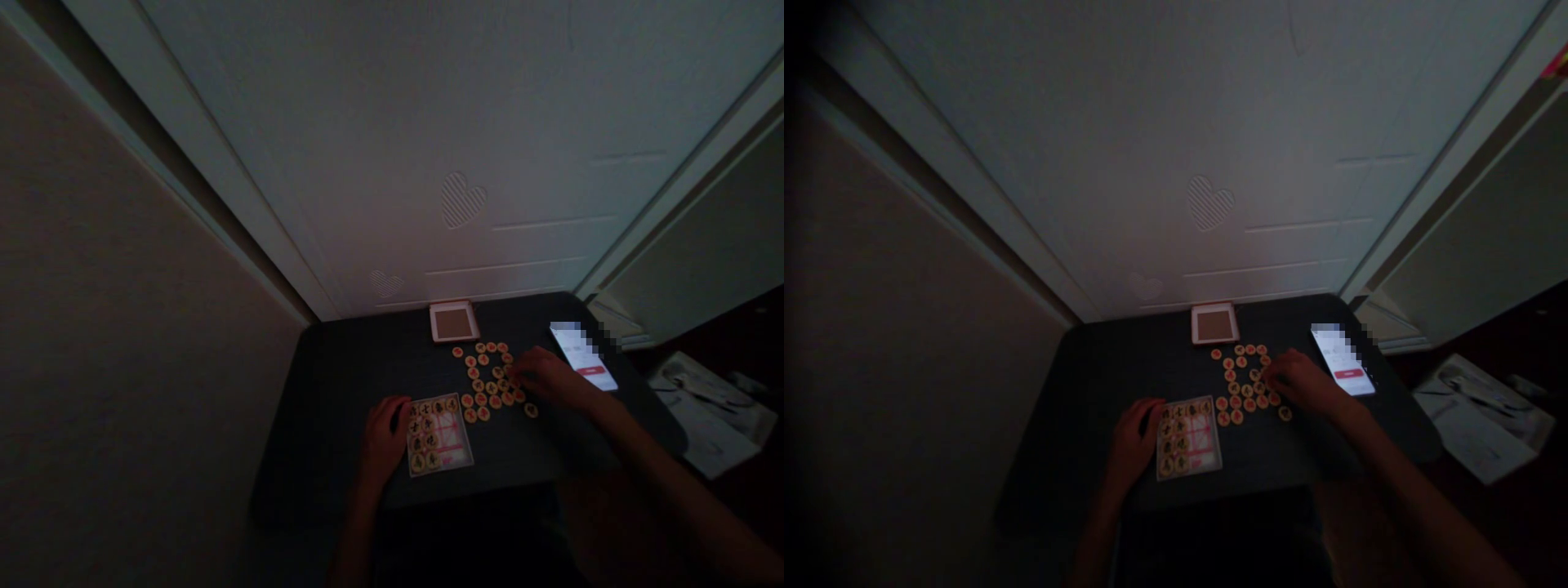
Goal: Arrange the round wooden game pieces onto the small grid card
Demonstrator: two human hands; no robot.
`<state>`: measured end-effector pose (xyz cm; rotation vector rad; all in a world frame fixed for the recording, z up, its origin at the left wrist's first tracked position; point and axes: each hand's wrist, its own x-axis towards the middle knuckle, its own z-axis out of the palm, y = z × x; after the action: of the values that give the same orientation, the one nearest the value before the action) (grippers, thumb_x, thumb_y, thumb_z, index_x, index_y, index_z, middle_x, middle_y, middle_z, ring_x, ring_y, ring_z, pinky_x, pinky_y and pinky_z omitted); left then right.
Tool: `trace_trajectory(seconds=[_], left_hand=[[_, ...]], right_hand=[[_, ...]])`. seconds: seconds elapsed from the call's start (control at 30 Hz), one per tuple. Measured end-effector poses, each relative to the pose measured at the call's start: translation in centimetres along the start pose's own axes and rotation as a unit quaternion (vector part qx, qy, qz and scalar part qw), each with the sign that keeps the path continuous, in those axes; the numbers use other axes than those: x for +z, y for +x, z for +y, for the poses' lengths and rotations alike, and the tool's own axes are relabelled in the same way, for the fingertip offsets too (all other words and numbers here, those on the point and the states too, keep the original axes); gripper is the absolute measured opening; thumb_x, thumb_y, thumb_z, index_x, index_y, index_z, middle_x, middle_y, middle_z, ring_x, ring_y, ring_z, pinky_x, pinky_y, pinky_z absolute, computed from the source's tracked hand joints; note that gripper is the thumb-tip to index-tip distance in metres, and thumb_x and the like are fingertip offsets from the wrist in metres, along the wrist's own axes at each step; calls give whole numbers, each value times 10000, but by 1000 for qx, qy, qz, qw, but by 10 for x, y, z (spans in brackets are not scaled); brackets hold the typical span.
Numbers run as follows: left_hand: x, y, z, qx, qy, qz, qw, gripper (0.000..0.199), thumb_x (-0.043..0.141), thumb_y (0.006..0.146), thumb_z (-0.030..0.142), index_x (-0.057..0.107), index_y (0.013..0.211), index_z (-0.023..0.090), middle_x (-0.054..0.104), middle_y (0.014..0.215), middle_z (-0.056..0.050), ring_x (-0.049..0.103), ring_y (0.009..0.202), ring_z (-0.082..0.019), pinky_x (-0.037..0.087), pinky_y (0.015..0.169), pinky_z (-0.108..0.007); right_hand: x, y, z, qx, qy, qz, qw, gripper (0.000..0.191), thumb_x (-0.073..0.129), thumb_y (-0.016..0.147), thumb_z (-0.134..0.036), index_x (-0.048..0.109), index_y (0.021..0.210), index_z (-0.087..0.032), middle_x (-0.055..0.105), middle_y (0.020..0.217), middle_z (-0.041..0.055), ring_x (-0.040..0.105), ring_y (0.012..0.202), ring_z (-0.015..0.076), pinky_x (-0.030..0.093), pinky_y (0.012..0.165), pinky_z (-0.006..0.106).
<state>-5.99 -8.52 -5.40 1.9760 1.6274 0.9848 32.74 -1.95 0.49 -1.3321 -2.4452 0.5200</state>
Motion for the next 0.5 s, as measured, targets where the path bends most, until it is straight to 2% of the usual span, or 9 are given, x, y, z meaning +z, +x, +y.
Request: trace_trajectory(seconds=[0.1,0.2,0.37,0.5], left_hand=[[0,-1,0,2,4,4,1000,251,497,1015,352,713,1082,244,748,1086,-63,701,1028,-240,546,940,-428],[0,-1,0,4,9,7,1000,252,500,1013,352,717,1080,244,752,1071,-62,706,1009,-239,551,927,-425],[0,0,-1,2,15,2,1000,239,515,1009,341,720,1095,253,753,1074,-44,702,1011,-226,549,925,-409],[0,0,0,-4,17,-5,1000,241,507,1014,344,716,1095,255,747,1087,-43,696,1028,-231,538,951,-426]], right_hand=[[5,-17,-4,13,9,-14,1000,181,612,930,-274,781,997,-268,763,989,63,683,955,247,500,906,410],[15,-40,-5,69,35,7,997,201,658,911,-370,755,1052,-265,747,1043,70,684,976,247,528,883,394],[39,-73,-11,152,53,22,987,192,663,895,-426,686,934,-240,703,924,52,669,792,199,541,722,328],[56,-83,-18,163,42,71,983,152,631,908,-384,646,877,-236,675,877,41,658,775,189,537,716,317]])
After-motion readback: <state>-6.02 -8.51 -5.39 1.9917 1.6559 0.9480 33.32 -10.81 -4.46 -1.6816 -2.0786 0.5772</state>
